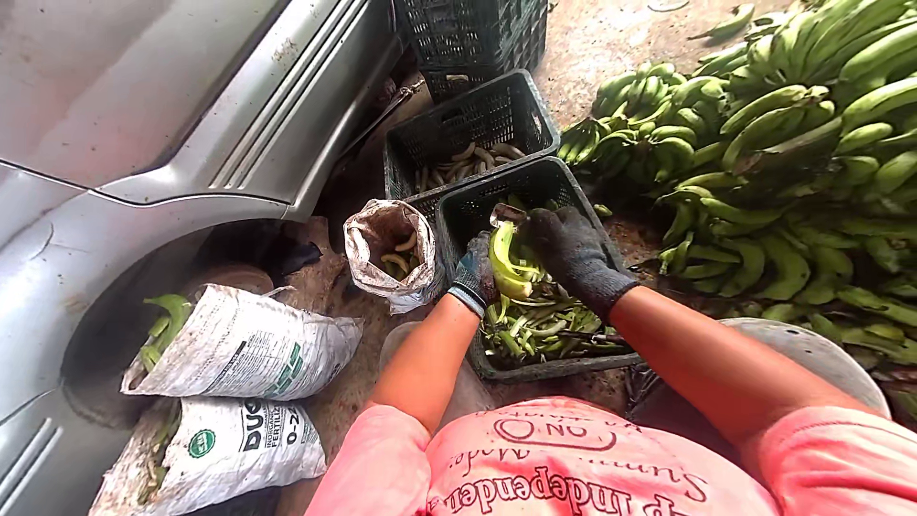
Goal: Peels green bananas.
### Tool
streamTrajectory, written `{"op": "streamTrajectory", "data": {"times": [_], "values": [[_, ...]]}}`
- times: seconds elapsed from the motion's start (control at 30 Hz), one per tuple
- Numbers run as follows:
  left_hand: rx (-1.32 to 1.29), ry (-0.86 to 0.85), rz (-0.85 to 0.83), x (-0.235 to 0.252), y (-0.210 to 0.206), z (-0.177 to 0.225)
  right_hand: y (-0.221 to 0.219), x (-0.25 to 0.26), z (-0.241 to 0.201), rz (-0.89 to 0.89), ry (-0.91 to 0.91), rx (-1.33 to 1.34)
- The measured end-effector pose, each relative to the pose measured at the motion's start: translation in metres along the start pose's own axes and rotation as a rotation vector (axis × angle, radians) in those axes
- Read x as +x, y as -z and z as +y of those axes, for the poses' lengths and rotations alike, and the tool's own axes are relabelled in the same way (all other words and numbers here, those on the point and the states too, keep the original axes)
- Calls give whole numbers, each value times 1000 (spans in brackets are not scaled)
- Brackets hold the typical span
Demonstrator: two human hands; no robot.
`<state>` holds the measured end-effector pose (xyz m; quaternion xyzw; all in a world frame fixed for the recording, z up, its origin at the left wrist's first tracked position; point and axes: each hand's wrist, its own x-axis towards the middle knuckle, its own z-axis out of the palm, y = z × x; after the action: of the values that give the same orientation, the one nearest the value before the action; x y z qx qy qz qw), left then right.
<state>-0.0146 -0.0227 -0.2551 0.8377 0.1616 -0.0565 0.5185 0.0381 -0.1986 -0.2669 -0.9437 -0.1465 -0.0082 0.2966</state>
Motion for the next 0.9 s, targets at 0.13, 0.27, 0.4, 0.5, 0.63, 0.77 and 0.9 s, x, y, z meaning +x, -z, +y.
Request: {"op": "streamTrajectory", "data": {"times": [0.13,0.27,0.4,0.5,0.63,0.77,0.9], "values": [[-33,88,3,-6,7,-3,-6,10,5,-53,-95,-7],[64,118,-45,-22,22,-16,16,25,35,-78,-246,93],[-332,96,42,-5,42,-22,29,9,22,-210,282,424],[-509,103,30,-1,55,-13,39,-24,-12,-396,476,476],[-752,151,-5,5,43,-12,18,-37,-17,-476,530,420],[-416,11,-30,-13,31,-9,5,-15,-6,-224,513,201],[119,-85,-70,-15,24,-8,10,5,-5,-26,282,-13]]}}
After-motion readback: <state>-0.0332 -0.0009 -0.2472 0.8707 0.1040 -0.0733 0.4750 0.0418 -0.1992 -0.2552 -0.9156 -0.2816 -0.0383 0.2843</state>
